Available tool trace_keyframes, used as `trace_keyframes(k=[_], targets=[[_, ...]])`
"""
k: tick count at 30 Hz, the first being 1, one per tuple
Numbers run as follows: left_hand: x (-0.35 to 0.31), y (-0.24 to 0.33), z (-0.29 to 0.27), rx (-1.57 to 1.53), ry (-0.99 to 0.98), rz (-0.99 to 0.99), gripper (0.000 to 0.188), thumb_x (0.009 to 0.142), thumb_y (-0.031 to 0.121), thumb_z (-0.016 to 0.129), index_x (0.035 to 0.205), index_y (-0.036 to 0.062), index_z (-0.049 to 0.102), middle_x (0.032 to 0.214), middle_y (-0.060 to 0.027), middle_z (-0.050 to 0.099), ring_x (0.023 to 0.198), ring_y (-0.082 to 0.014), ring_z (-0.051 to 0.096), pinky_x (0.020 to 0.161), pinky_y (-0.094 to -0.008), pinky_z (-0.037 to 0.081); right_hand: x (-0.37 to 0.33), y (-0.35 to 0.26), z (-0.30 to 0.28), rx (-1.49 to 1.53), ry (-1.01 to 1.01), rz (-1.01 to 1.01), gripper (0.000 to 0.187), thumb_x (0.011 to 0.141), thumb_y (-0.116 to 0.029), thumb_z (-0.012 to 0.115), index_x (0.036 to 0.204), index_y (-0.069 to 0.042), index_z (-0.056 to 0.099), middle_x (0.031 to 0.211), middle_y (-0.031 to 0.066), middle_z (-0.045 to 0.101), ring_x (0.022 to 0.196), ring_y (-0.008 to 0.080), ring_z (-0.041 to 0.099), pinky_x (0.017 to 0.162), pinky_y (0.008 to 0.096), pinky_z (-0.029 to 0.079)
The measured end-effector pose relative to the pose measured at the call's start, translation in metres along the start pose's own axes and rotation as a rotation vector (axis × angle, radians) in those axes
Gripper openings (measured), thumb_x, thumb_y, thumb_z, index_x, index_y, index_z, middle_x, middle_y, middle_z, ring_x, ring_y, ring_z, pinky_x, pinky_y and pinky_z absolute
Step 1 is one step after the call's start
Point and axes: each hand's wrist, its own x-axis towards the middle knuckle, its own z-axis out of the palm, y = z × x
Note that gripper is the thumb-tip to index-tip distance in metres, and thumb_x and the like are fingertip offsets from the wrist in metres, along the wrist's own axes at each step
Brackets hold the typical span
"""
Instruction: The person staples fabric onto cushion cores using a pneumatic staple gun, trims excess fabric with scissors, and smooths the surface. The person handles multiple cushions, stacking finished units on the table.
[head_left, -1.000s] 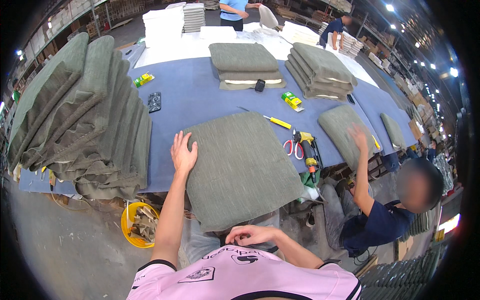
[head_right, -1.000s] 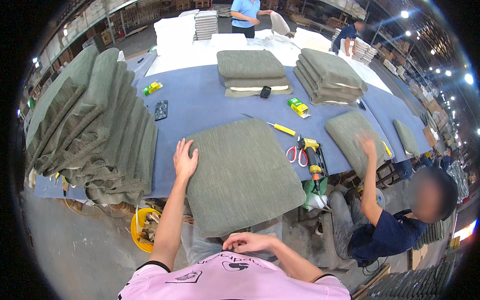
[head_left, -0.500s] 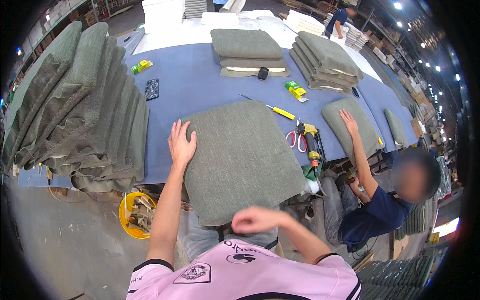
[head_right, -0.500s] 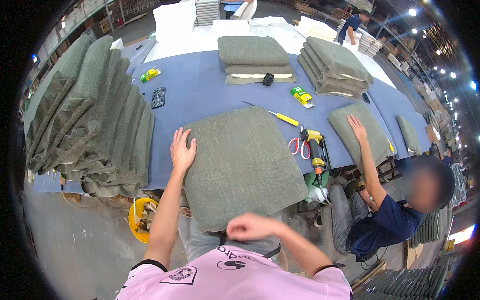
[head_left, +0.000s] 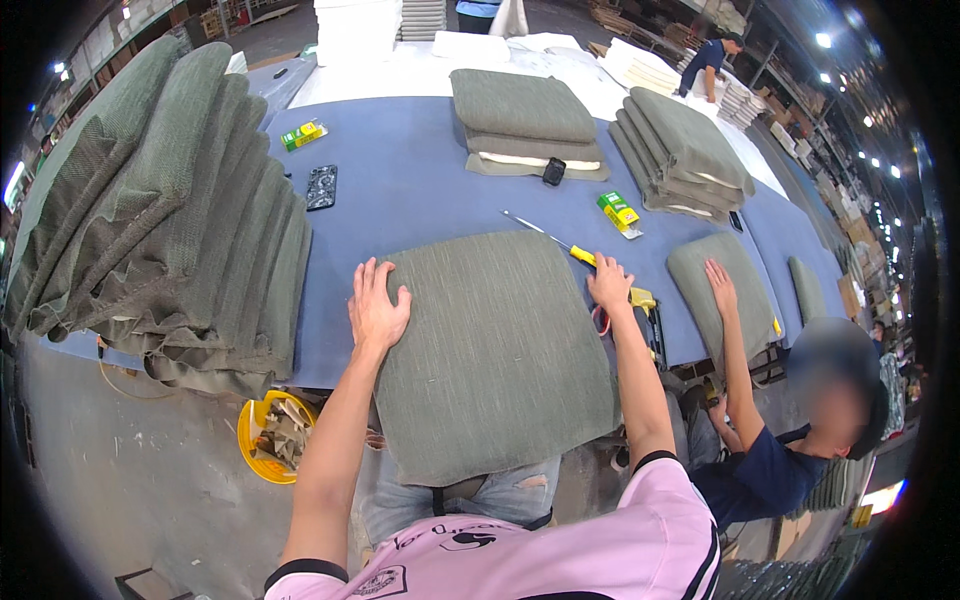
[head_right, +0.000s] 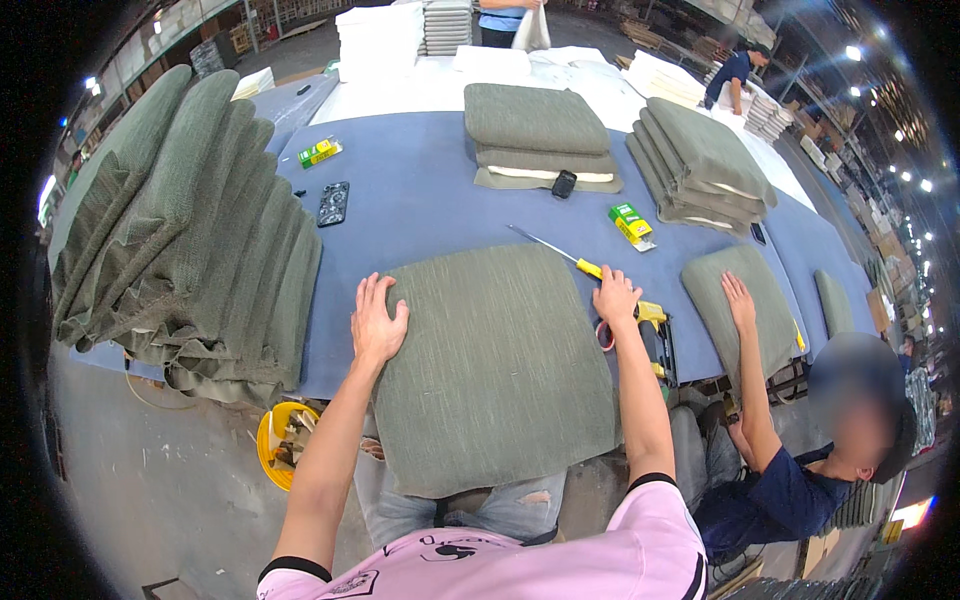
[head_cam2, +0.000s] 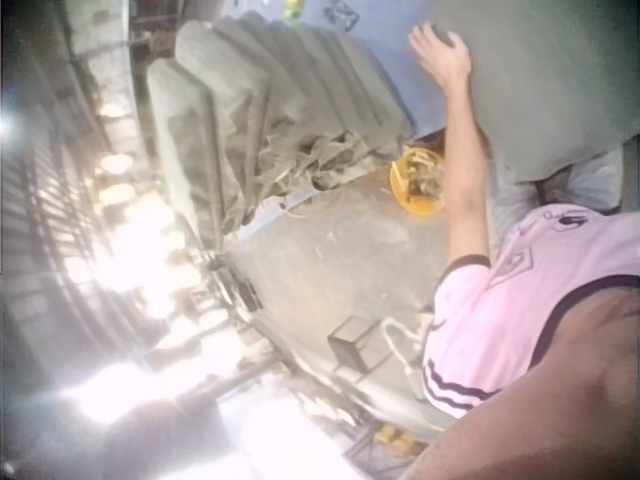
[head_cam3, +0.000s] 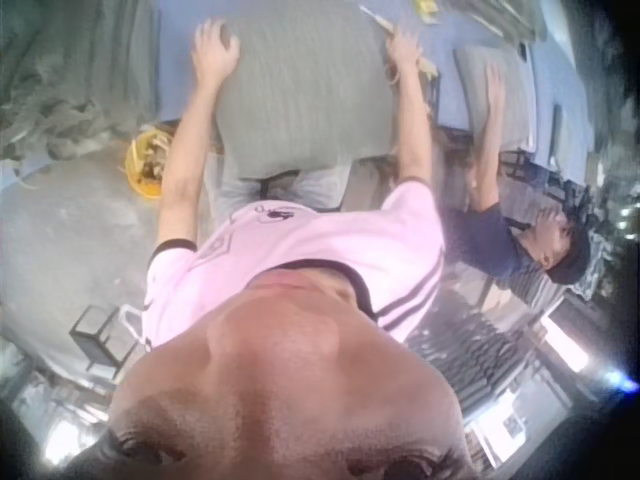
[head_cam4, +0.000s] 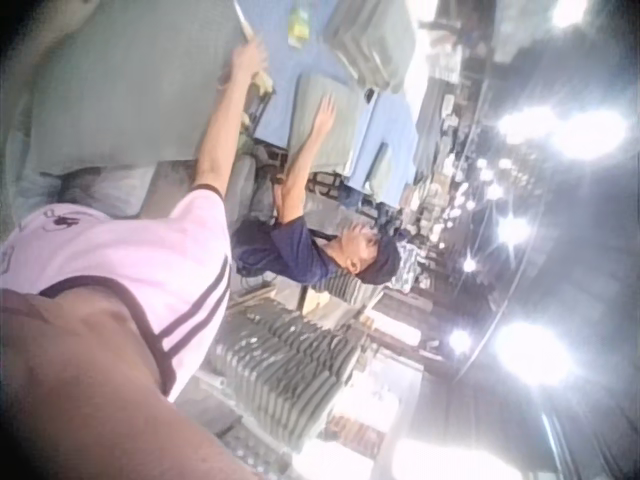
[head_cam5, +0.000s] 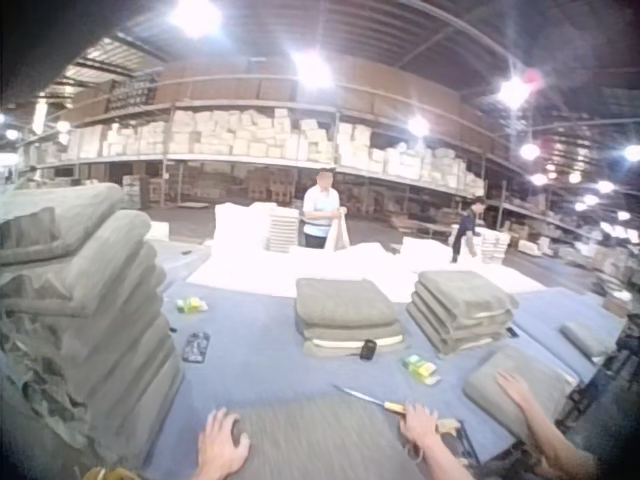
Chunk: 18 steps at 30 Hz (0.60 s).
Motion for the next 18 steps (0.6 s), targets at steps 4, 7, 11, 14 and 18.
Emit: trace_keyframes(k=[4, 7, 11, 14, 18], targets=[[0.002, 0.0, 0.001, -0.008, -0.005, 0.001, 0.052, 0.101, 0.033, 0.067, 0.15, 0.0193, 0.058, 0.176, -0.0122, 0.043, 0.168, -0.0375, 0.031, 0.123, -0.0664, 0.042, 0.001, 0.0, -0.005, -0.121, 0.086, -0.168, 0.053, 0.096, -0.035, 0.078, 0.141, -0.011, 0.065, 0.13, 0.0089, 0.072, 0.129, 0.0322, 0.068, 0.111, 0.0613, 0.043], [0.003, -0.001, 0.001, -0.032, -0.007, 0.011, 0.055, 0.101, 0.035, 0.067, 0.152, 0.0182, 0.057, 0.177, -0.015, 0.041, 0.168, -0.0385, 0.03, 0.124, -0.0662, 0.04, -0.018, 0.002, -0.035, 0.312, 0.115, -0.173, 0.045, 0.1, -0.035, 0.076, 0.132, -0.005, 0.064, 0.105, 0.019, 0.076, 0.102, 0.0404, 0.074, 0.091, 0.0556, 0.054], [-0.002, -0.004, -0.006, 0.002, 0.013, -0.048, 0.061, 0.101, 0.038, 0.067, 0.158, 0.0194, 0.055, 0.18, -0.0195, 0.036, 0.169, -0.0402, 0.027, 0.125, -0.0668, 0.039, -0.102, -0.021, -0.122, 0.721, 0.091, -0.231, 0.047, 0.107, -0.021, 0.073, 0.149, -0.004, 0.06, 0.102, 0.0193, 0.077, 0.092, 0.0315, 0.076, 0.083, 0.043, 0.059], [0.006, -0.011, 0.009, 0.018, 0.001, -0.013, 0.063, 0.102, 0.041, 0.066, 0.16, 0.0207, 0.054, 0.181, -0.0205, 0.035, 0.169, -0.0416, 0.028, 0.127, -0.0649, 0.038, -0.177, -0.013, -0.16, 0.993, 0.041, -0.26, 0.052, 0.103, -0.005, 0.077, 0.154, -0.003, 0.063, 0.13, 0.0086, 0.075, 0.111, 0.0143, 0.068, 0.098, 0.0333, 0.055], [-0.002, -0.017, 0.008, -0.009, 0.022, 0.001, 0.062, 0.103, 0.045, 0.064, 0.16, 0.0229, 0.056, 0.18, -0.0196, 0.037, 0.168, -0.0413, 0.029, 0.129, -0.0617, 0.038, -0.267, -0.019, -0.2, 0.882, 0.049, -0.377, 0.042, 0.098, -0.001, 0.078, 0.139, 0.002, 0.072, 0.123, 0.0111, 0.076, 0.108, 0.0205, 0.07, 0.1, 0.0339, 0.054]])
